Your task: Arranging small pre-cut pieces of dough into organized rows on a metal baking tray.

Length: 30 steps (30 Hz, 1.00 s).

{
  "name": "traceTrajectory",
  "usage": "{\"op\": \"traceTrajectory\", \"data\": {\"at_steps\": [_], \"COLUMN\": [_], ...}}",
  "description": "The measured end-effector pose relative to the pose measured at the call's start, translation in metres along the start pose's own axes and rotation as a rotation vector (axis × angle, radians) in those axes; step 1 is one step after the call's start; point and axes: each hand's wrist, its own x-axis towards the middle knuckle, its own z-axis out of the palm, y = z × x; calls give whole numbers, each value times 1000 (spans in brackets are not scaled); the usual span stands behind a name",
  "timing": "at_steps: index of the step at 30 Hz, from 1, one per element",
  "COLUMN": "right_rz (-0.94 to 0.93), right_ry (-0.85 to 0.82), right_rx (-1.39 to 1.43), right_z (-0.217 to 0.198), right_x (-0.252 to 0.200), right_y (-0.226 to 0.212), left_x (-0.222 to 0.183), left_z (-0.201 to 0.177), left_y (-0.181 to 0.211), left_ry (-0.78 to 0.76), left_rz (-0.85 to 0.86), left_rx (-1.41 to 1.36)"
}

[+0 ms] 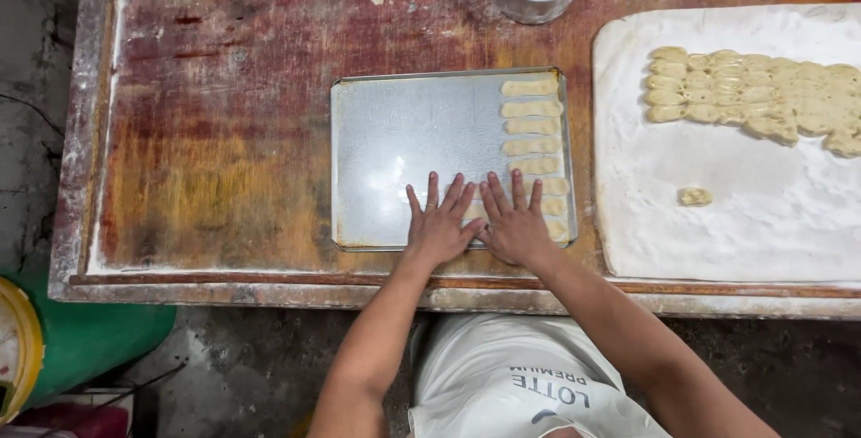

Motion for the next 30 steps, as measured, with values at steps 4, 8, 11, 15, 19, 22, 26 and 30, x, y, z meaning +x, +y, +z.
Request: {"op": "traceTrajectory", "data": {"at_steps": [4, 8, 11, 15, 19, 22, 26, 30], "right_rz": [-50, 26, 156, 231, 254, 265, 228, 21], "right_ry": [17, 417, 686, 647, 430, 525, 426, 329], "right_rx": [96, 262, 268, 243, 244, 236, 701, 1177], "right_z": [7, 73, 123, 154, 153, 143, 81, 18], "right_x": [-14, -46, -78, -107, -109, -109, -106, -82], "right_y": [43, 164, 274, 363, 364, 361, 337, 269], "left_x": [14, 94, 160, 197, 220, 222, 214, 174], "left_z": [19, 92, 128, 131, 134, 125, 108, 85], "left_y": [23, 90, 185, 290, 311, 311, 282, 205], "left_ry": [12, 804, 975, 759, 662, 641, 516, 212], "left_rz": [-44, 211, 501, 574, 501, 485, 445, 173], "left_rx": [41, -135, -203, -69, -16, 4, -455, -1260]}}
